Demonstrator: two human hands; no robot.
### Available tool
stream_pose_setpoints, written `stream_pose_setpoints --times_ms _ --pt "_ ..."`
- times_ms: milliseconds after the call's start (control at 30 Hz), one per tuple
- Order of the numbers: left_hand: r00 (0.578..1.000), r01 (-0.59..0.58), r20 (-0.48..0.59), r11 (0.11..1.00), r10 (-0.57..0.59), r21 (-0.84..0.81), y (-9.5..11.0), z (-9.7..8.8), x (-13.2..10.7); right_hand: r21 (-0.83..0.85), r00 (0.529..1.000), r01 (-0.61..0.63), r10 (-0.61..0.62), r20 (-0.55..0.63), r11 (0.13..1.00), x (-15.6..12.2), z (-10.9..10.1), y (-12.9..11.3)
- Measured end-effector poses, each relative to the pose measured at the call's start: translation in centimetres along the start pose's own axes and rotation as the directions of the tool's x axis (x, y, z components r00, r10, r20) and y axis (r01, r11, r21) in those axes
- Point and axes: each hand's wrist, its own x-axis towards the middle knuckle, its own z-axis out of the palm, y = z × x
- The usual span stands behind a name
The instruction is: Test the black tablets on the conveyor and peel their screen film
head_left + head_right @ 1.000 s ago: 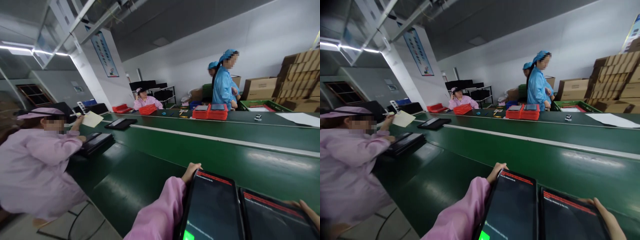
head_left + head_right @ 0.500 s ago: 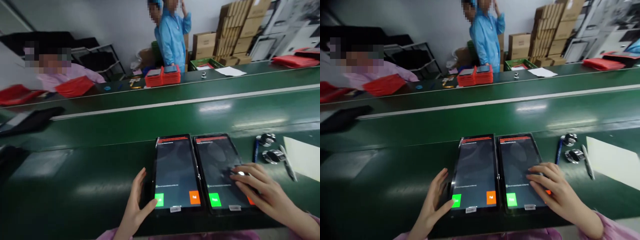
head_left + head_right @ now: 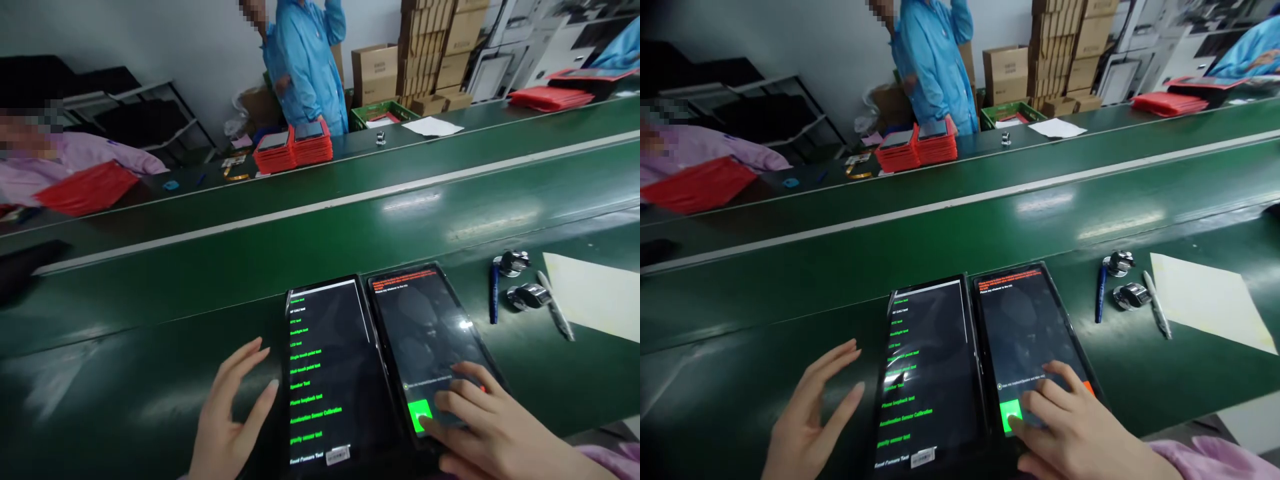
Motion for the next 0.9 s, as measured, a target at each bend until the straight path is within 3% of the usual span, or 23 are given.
stream_pose_setpoints --times_ms 133,233,300,433,567,700,900 --pt "0.972 -0.232 0.093 0.951 0.217 0.204 0.6 1.2 5.2 -0.008 1.0 0.001 -0.001 0.016 1.0 3.0 -0.4 3.1" --pt "0.953 -0.288 0.185 0.905 0.239 0.314 1.4 2.8 9.0 -0.171 0.999 -0.049 0.045 -0.023 0.984 7.2 -0.1 7.3" --pt "0.95 -0.287 0.231 0.88 0.211 0.377 1.8 3.6 10.1 -0.286 0.994 -0.11 0.102 -0.042 0.952 9.3 0.6 9.3" --pt "0.93 -0.344 0.264 0.858 0.256 0.38 1.7 3.1 8.3 -0.234 0.995 -0.1 0.1 -0.011 0.967 9.7 1.2 9.6" --pt "0.946 -0.322 0.159 0.878 0.283 0.353 0.5 1.7 6.3 -0.109 0.993 -0.115 0.11 -0.052 0.987 8.2 0.1 8.6" --pt "0.958 -0.285 0.127 0.884 0.255 0.371 -0.1 2.1 7.6 -0.14 0.978 -0.196 0.183 -0.104 0.971 8.8 -0.1 9.3" --pt "0.94 -0.338 0.186 0.848 0.286 0.407 -0.1 3.4 8.5 -0.224 0.969 -0.234 0.245 0.023 0.946 9.4 1.6 9.9"
